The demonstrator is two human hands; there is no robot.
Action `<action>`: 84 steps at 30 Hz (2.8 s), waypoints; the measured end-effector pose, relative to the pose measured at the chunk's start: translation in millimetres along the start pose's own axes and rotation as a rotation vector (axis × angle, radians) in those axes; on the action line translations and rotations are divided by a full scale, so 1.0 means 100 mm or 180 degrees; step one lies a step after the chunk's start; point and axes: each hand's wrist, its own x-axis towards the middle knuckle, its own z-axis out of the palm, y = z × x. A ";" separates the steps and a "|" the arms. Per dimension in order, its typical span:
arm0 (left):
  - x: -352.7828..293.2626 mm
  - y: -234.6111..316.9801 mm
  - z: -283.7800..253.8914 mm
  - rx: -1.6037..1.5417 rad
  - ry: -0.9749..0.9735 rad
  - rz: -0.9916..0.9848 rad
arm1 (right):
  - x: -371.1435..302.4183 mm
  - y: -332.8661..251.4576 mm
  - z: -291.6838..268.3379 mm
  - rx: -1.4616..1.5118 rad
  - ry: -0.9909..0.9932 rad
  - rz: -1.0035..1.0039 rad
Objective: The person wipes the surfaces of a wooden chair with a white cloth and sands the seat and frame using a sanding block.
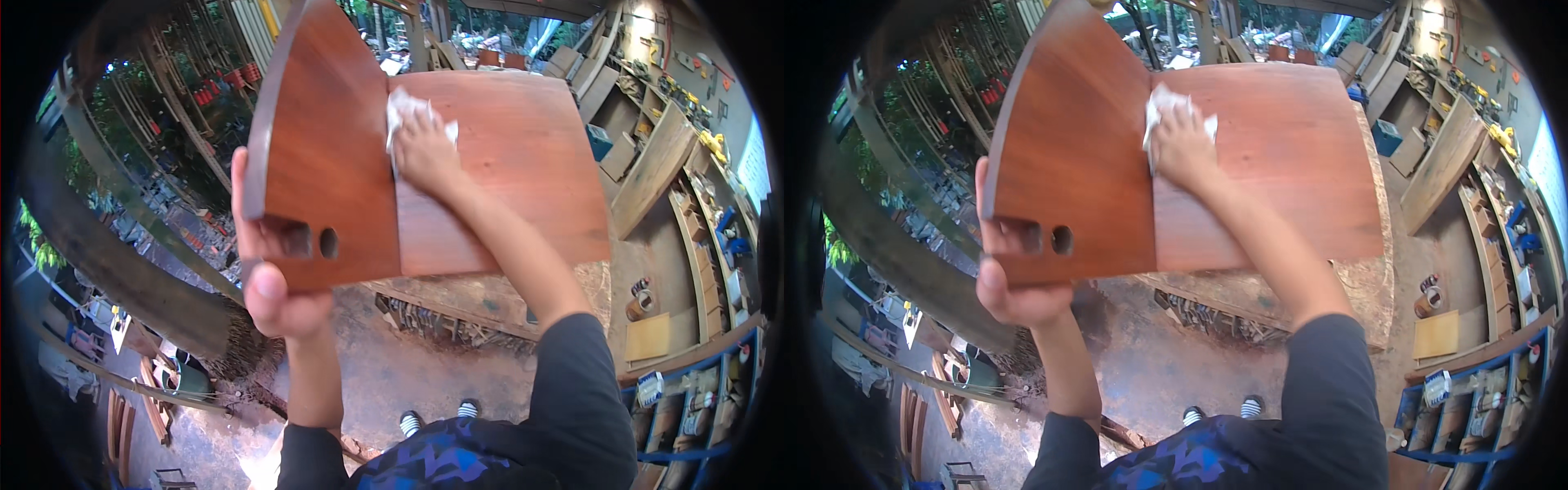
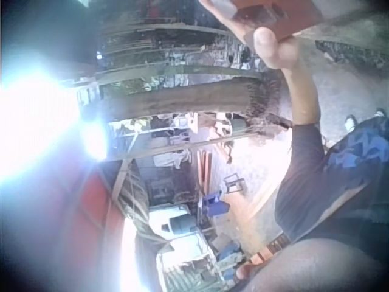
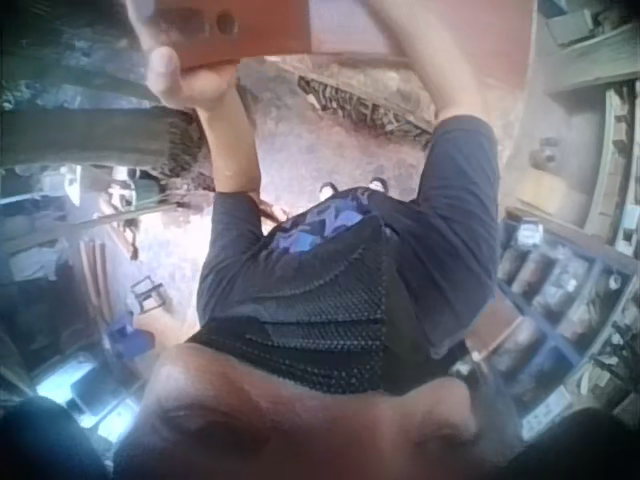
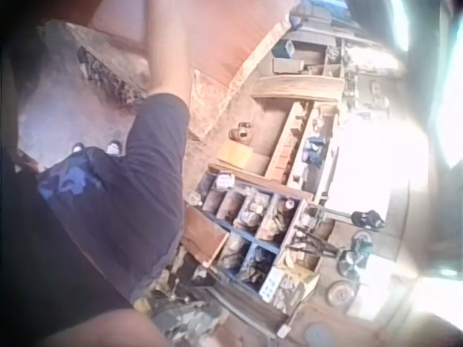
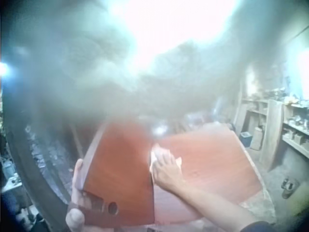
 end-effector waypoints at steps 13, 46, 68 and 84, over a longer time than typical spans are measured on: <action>-0.01 -0.08 -0.02 -0.0140 -0.0156 0.0105 | -0.32 0.05 -0.25 0.0278 -0.0205 -0.0101; 2.73 -1.79 -0.16 0.0097 0.0254 -0.0837 | -4.35 2.31 -1.70 -0.0884 -0.0747 0.2189; 3.31 -2.65 -0.41 -0.0165 -0.0081 -0.0116 | 0.22 1.41 0.53 0.0086 -0.3001 0.0839; 1.37 -2.93 0.11 0.3402 -0.2742 0.1590 | -1.08 2.65 -1.09 0.0048 -0.1900 0.2408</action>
